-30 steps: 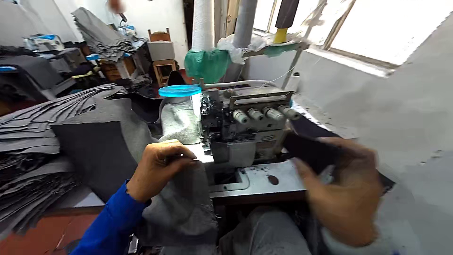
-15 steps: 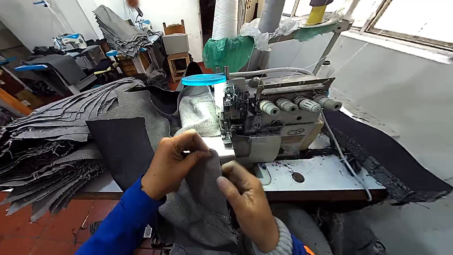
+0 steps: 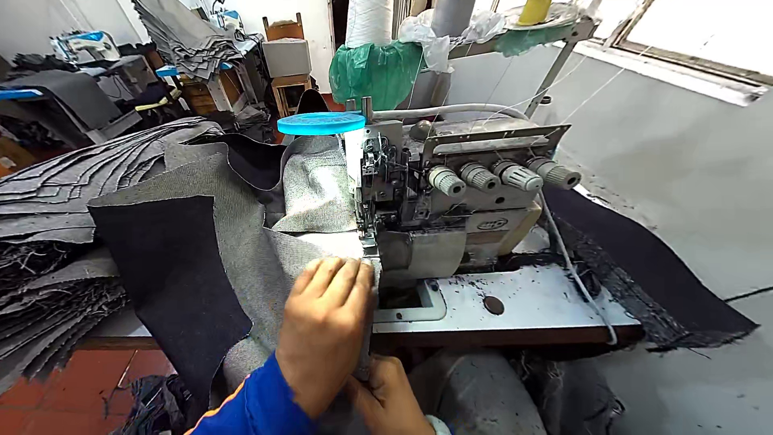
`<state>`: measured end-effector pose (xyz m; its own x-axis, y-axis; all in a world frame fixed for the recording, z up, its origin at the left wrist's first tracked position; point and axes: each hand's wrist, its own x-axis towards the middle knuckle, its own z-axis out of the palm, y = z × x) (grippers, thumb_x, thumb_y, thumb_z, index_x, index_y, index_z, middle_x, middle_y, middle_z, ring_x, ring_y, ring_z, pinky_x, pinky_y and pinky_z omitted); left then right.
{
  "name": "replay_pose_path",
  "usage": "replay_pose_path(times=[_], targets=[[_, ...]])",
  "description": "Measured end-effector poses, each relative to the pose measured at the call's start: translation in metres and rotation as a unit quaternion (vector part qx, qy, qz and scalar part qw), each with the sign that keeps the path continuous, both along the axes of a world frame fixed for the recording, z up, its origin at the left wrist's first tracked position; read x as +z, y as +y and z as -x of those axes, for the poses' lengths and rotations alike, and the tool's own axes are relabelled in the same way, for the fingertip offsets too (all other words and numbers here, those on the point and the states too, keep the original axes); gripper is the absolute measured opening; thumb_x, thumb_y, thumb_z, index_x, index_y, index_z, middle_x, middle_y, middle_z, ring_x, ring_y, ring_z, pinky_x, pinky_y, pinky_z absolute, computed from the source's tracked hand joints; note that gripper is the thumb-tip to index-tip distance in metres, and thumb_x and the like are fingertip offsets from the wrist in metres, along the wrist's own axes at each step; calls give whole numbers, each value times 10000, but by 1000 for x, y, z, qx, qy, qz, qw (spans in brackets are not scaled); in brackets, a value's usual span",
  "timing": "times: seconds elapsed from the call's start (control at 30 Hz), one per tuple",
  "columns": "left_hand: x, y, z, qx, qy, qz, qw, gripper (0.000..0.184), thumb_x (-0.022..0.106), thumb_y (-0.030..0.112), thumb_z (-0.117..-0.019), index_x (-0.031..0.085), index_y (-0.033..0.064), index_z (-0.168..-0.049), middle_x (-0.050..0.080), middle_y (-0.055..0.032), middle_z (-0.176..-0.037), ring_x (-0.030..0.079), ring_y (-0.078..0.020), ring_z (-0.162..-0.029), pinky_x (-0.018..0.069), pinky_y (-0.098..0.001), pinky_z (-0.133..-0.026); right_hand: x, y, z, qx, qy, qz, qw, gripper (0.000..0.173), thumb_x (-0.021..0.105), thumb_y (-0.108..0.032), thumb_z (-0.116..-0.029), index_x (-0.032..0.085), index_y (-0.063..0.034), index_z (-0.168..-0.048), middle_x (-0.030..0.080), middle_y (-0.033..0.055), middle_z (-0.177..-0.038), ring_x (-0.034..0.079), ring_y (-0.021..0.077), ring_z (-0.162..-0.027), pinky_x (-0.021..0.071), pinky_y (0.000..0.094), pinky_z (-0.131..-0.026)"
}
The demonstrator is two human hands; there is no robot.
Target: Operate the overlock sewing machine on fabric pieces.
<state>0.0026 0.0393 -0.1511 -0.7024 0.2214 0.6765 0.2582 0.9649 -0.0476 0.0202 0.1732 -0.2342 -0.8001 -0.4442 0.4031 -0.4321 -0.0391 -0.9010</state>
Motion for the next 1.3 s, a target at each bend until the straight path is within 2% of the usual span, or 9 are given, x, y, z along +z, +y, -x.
replay_pose_path(times=[0.07,0.3,0.47,0.57,0.7,0.87,1.13,1.2,1.3], targets=[[-1,5,3,22,-33,16,999,334,536,286,-1037,769,82,-1161,765,-90,-1167,721,-246,-1139,561,-414,-1010,4,3,10,-5,6,16,1000,206,640,-133,-946,718,10,-820,705,47,-713,678,10,-705,563,204,-670],[31,-11,-8,-102,-129,-101,981,314,522,255,-1042,679,21,-1181,733,-123,-1185,680,-261,-1195,524,-475,-1061,27,9,34,30,-55,67,996,320,532,-233,-1065,701,-9,-910,692,-17,-763,661,-18,-738,569,211,-697],[-3,2,-64,-141,-124,-21,982,776,635,645,-918,514,118,-1473,549,-128,-1513,405,-193,-1491,236,-418,-1250,28,13,38,-13,24,56,998,329,531,-229,-1024,658,3,-830,655,12,-714,636,-18,-707,538,185,-667],[-32,-12,-58,-108,-69,63,990,671,570,501,-1001,369,192,-1562,375,-100,-1640,228,-174,-1567,100,-434,-1276,25,7,41,-76,80,43,993,387,492,-254,-1059,689,8,-853,691,52,-737,682,32,-737,572,218,-692],[-31,-24,-35,-105,13,81,991,411,456,81,-1060,485,92,-1470,544,-90,-1519,433,-156,-1468,273,-377,-1239,25,0,43,-130,125,17,983,408,490,-249,-1056,663,-4,-780,625,57,-640,632,69,-613,533,225,-584],[2,-43,-4,-188,-19,68,980,331,495,16,-1031,629,23,-1335,711,-101,-1301,665,-237,-1241,509,-390,-1093,30,-13,53,-192,141,-10,971,388,493,-203,-1027,638,-20,-717,569,47,-587,580,93,-541,496,245,-516],[19,-54,26,-208,-72,46,974,360,508,-73,-963,715,90,-1209,748,-70,-1221,704,-218,-1178,554,-368,-1045,35,-7,61,-246,218,-90,940,412,448,-197,-1034,626,-65,-687,555,26,-574,563,118,-502,470,284,-459],[5,-59,18,-178,-57,22,982,384,486,-72,-958,709,83,-1231,732,-79,-1256,685,-241,-1208,540,-393,-1060,15,1,59,-269,239,-86,929,430,439,-210,-1046,645,-60,-701,611,35,-618,617,118,-564,526,265,-521],[-43,-84,2,23,33,-16,999,487,497,-15,-889,657,46,-1345,645,-186,-1380,565,-427,-1330,460,-580,-1088,-21,21,67,-277,284,-177,901,400,448,-253,-1055,758,-68,-882,759,64,-888,735,218,-897,592,386,-851]])
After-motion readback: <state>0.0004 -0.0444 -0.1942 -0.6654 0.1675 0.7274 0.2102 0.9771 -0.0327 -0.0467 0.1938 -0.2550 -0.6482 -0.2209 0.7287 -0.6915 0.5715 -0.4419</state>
